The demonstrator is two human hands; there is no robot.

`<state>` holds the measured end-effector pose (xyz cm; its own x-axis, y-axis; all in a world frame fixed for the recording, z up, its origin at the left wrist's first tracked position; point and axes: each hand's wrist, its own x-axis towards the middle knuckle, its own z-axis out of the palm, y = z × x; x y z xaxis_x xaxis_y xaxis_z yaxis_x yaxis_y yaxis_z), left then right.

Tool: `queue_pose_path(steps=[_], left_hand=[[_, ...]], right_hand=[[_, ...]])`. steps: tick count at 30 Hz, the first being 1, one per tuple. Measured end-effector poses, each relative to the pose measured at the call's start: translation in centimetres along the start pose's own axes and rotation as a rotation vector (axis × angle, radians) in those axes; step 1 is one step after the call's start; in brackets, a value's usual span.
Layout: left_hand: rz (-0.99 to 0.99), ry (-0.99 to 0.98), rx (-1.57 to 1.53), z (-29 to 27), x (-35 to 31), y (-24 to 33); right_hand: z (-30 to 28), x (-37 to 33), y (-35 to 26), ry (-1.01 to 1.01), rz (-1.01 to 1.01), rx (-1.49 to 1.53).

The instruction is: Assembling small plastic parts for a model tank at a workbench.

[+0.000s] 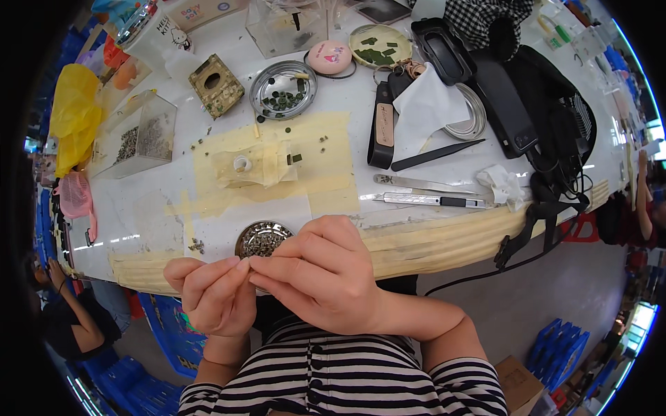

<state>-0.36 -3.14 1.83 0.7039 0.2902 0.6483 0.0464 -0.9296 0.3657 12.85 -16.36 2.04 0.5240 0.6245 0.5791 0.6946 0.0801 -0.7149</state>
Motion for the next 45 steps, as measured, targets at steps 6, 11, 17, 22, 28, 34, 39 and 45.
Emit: queue_pose_path(steps=[6,11,17,22,28,34,39,45], left_hand=[[0.0,-0.029,-0.021,0.3,0.3,0.3],[-0.058,-0.05,-0.048,0.0,0.8,0.4],[-0.157,-0.185,-0.091,-0.7,1.3,-0.9],[-0.183,-0.189,-0.134,-0.3,1.1,-1.5],[-0.171,-0.164,-0.145,0.2,0.8,-1.9],[-0.157,-0.161,-0.172,0.0,0.4,-2.3],[-0.155,-0.147,-0.184,0.2,0.3,-2.4],[-0.146,-0.146,-0.183,0.2,0.3,-2.4]], right_hand=[[-0.6,-0.1,0.7,-0.014,0.043,0.088],[-1.8,0.5,0.8,0.011,0.079,0.029],[-5.7,2.2,2.5,-0.046,-0.008,-0.379],[-7.6,5.1,3.3,-0.232,-0.141,-0.595],[-6.6,8.2,6.1,-0.345,-0.254,-0.675],[-5.5,9.2,7.1,-0.487,-0.293,-0.726],[-5.1,9.3,7.5,-0.5,-0.368,-0.758],[-5.2,9.5,7.4,-0.422,-0.325,-0.691]])
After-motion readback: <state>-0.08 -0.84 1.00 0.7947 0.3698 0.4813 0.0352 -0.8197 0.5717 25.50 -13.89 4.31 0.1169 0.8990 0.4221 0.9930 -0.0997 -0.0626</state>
